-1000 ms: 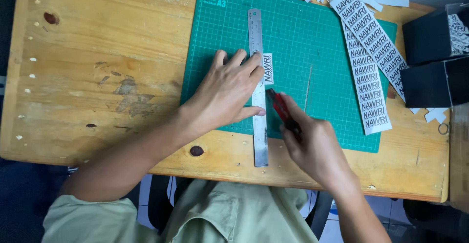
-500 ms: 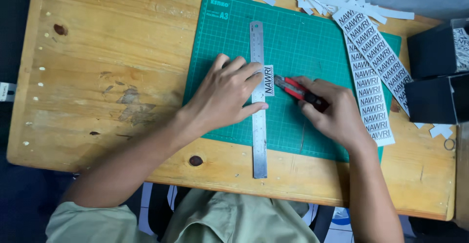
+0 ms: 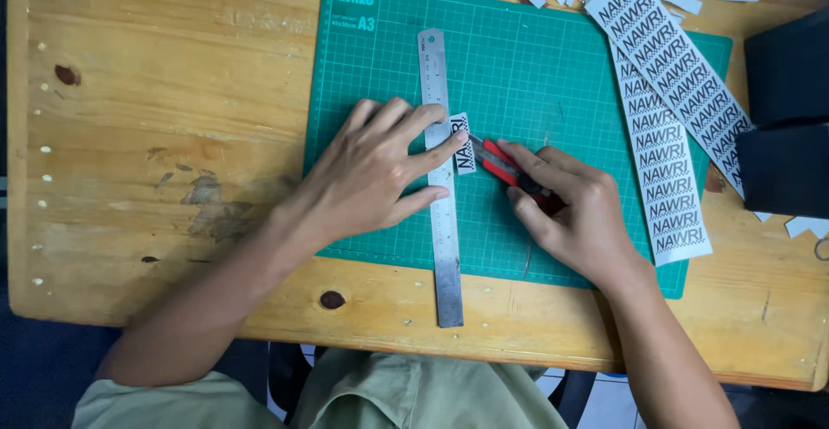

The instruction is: The person uses a metal ruler and a red utility knife to cut a sheet of printed paper into smaller strips on a green cutting mat. The person repeatedly aligns the ruler and slices along its edge, then moves the cut pieces aside.

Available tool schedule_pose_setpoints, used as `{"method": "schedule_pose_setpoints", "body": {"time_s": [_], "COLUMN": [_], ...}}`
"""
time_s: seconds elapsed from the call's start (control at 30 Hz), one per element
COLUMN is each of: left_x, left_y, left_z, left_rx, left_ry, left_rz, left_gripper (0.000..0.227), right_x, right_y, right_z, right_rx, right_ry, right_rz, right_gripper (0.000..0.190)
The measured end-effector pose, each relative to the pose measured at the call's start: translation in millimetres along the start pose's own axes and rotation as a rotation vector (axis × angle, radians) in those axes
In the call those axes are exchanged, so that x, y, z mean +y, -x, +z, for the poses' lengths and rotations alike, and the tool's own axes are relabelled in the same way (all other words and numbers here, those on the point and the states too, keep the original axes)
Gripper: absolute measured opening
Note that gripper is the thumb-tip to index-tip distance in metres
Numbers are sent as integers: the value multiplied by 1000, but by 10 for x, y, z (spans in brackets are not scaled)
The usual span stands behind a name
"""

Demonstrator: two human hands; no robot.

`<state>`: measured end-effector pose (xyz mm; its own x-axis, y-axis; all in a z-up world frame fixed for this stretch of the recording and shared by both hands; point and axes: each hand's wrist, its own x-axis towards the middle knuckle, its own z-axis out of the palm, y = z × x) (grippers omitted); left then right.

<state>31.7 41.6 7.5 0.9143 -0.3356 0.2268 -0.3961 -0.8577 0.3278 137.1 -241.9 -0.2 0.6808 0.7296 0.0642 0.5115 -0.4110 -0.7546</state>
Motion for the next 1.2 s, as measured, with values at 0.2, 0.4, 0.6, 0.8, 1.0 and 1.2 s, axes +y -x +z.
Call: {"method": "schedule_pose_setpoints", "body": {"time_s": [0.2,0.4,0.6,0.8,1.0,1.2], "left_x": [39,43,51,46,70,72], "left_y": [5,12,23,29,47,37], "left_z": [5,-42,-58,-17,12,-10], "left_rx": [-66,-130,-146,-158,-135,-74], "left_ry": [-53,-12,26,6,-12,-65], "left_rz": [-21,-65,-86,-91,-88,-76], "left_gripper": [50,52,50,53,53,73], "right_x": [14,2,88,78,34,-22], "right_y": [13,14,30,31,64,21], "right_z": [23,30,56,64,38,-125], "right_rx": [10,18,8,28,63,98], "right_ry": [-40,-57,-56,-30,-16,-20], "right_rz": [10,-2,5,-15,-24,-74], "right_gripper": [48,48,48,48,46,47]}}
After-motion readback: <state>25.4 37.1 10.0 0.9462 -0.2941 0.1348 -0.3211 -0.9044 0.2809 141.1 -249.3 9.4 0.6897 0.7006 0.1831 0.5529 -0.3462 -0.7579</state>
